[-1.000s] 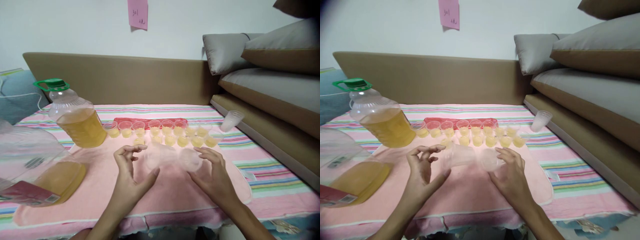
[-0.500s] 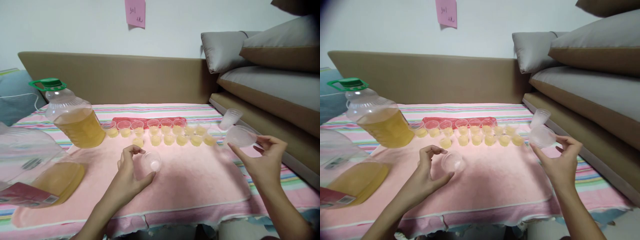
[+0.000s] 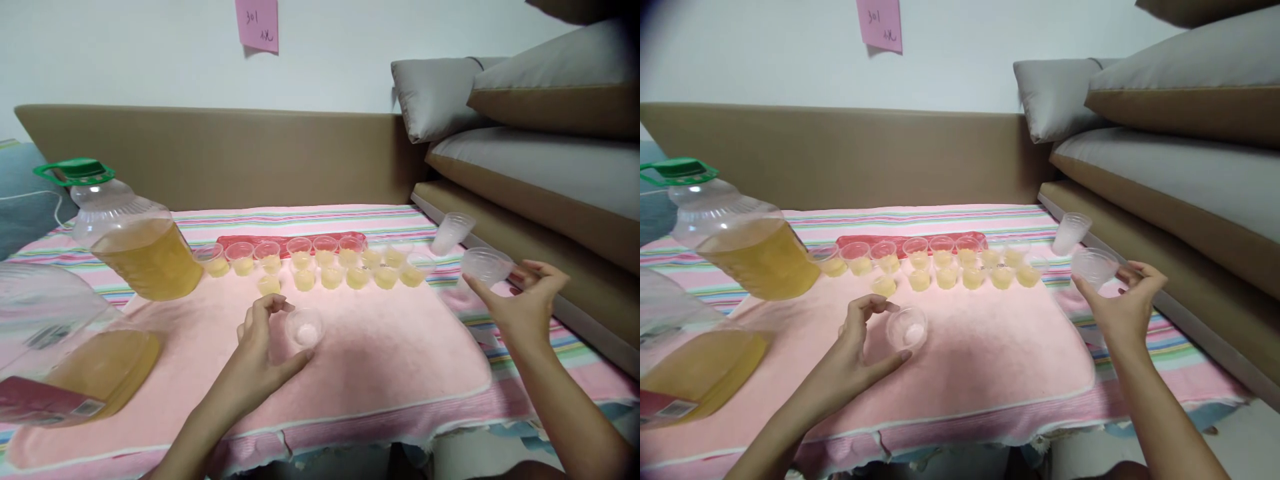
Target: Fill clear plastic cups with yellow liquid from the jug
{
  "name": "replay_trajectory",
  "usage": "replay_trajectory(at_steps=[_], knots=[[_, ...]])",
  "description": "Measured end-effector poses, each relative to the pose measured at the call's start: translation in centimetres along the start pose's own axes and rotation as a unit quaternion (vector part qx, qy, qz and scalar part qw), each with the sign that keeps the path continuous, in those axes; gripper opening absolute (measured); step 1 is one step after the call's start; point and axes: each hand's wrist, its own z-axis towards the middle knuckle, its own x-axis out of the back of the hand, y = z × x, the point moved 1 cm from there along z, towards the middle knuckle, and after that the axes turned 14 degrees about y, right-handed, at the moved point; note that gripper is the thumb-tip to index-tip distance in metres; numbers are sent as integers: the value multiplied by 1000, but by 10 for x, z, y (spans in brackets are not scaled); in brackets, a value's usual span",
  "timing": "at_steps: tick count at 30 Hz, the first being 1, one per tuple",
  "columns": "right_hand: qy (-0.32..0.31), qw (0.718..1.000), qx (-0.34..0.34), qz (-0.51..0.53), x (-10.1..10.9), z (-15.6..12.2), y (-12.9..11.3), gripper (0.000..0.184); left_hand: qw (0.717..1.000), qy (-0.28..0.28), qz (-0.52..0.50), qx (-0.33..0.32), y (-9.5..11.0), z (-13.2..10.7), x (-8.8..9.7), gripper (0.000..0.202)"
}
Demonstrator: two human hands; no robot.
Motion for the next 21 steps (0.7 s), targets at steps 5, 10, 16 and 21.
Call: replay_trajectory(at_steps=[5,10,16,21], knots=[[17,999,-13,-27,-10,5,23,112,1000,-4,10,3,-5,2,3,71],[41,997,-32,-56,-19,12,40,108,998,53,-6,-21,-9,9,7,53],[41,994,-41,-88,-25,17,50,100,987,132,-71,-55,-2,14,10,34],[26,992,-61,-110,-23,15,55,98,979,168,-99,-63,1,12,11,34]])
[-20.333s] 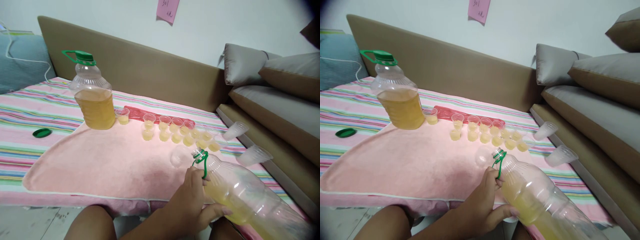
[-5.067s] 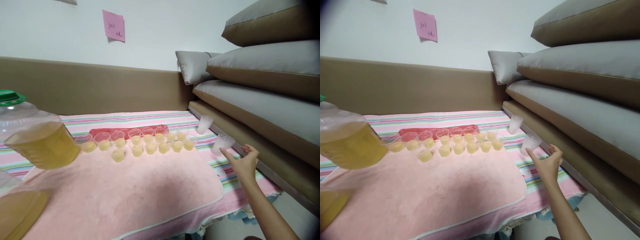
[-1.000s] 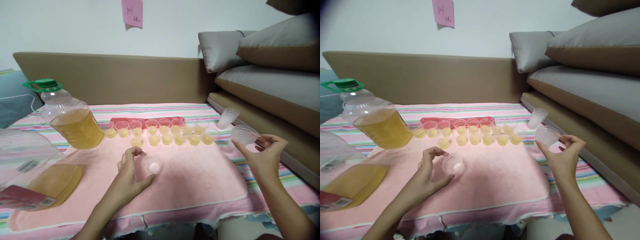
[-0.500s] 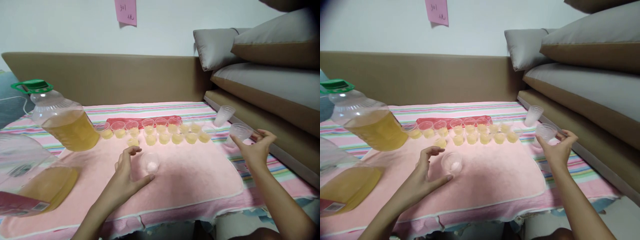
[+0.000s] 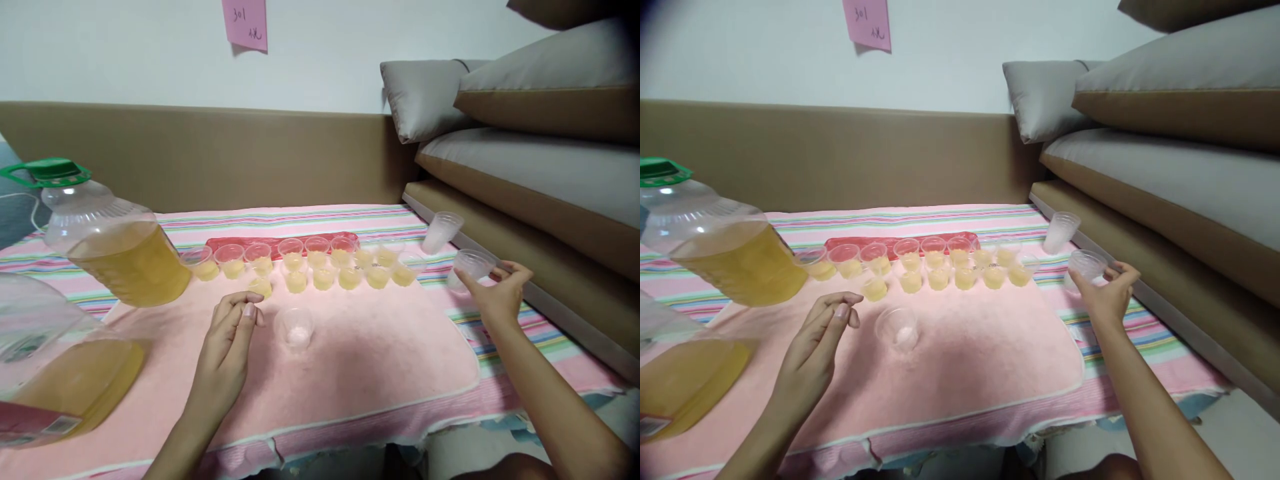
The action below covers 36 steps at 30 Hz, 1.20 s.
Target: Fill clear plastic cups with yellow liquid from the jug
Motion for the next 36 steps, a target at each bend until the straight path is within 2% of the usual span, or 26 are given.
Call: replay_trajectory(at_steps=[7,12,16,18,20,23,24,26,28,30,31,33,36], knots=[[-16,1000,-20,0,2,4,1,106,1000,28,-3,13,-1,1,-3,20],[-19,999,-13,22,2,-2,2,116,997,41,3,59,-5,1,-2,25],[-10,999,1,40,4,-4,4,116,997,24,10,77,-9,1,-2,28],[18,998,26,60,9,-1,-1,110,996,8,12,84,-11,1,-1,27],[67,992,69,84,19,1,-17,97,996,-13,20,86,-12,2,0,26],[121,971,154,138,42,-17,-63,67,994,-58,44,86,-14,6,3,30],[104,959,188,183,50,-31,-84,50,992,-73,51,89,-14,7,4,33],[19,936,242,254,64,-67,-125,23,988,-101,62,99,-16,7,5,41],[-129,878,343,308,73,-110,-162,8,983,-127,65,112,-16,6,5,45],[-252,809,393,357,76,-147,-186,9,979,-151,67,121,-16,3,3,48],[-285,784,409,370,75,-162,-193,11,977,-160,67,124,-15,2,2,48],[-318,758,425,379,71,-181,-198,13,975,-172,64,125,-14,-1,-1,49],[-324,751,438,373,62,-191,-197,14,974,-180,60,125,-14,-3,-3,48]])
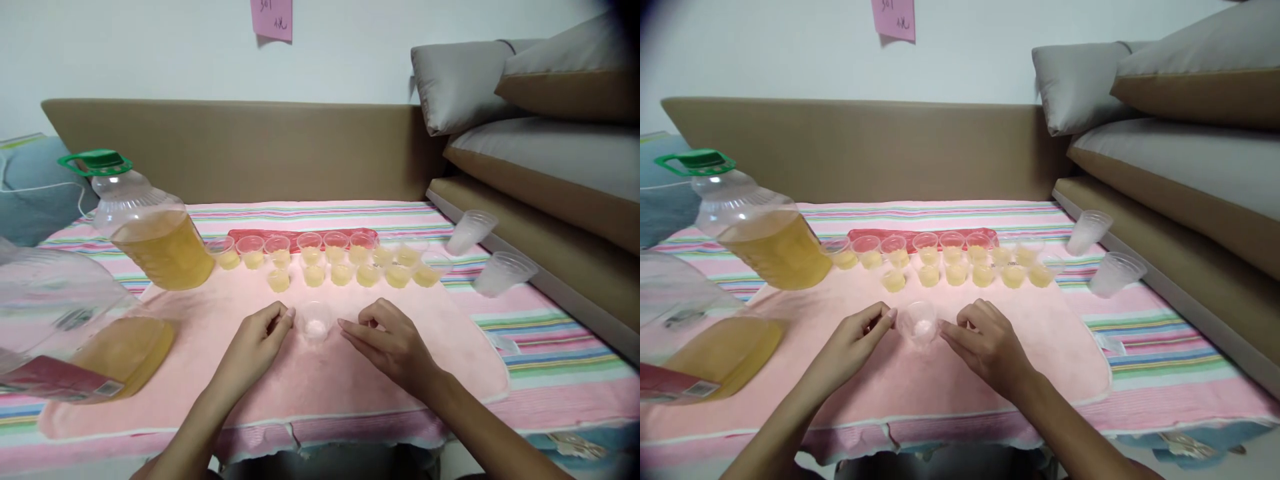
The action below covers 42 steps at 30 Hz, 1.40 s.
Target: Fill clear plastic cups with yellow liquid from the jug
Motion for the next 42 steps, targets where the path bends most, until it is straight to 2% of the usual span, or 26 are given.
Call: replay_trajectory(at_steps=[13,19,30,42], knots=[[-11,1000,12,-10,-7,-6,5,16,1000,-8,3,0,-1,-1,-4,44],[-6,1000,2,0,-8,-7,5,17,1000,-8,1,3,-2,0,-7,43],[19,999,-21,18,-10,-8,1,19,1000,5,-2,6,-4,2,-2,46],[24,998,-36,40,-14,-11,2,20,1000,-14,3,-5,-7,1,-11,41]])
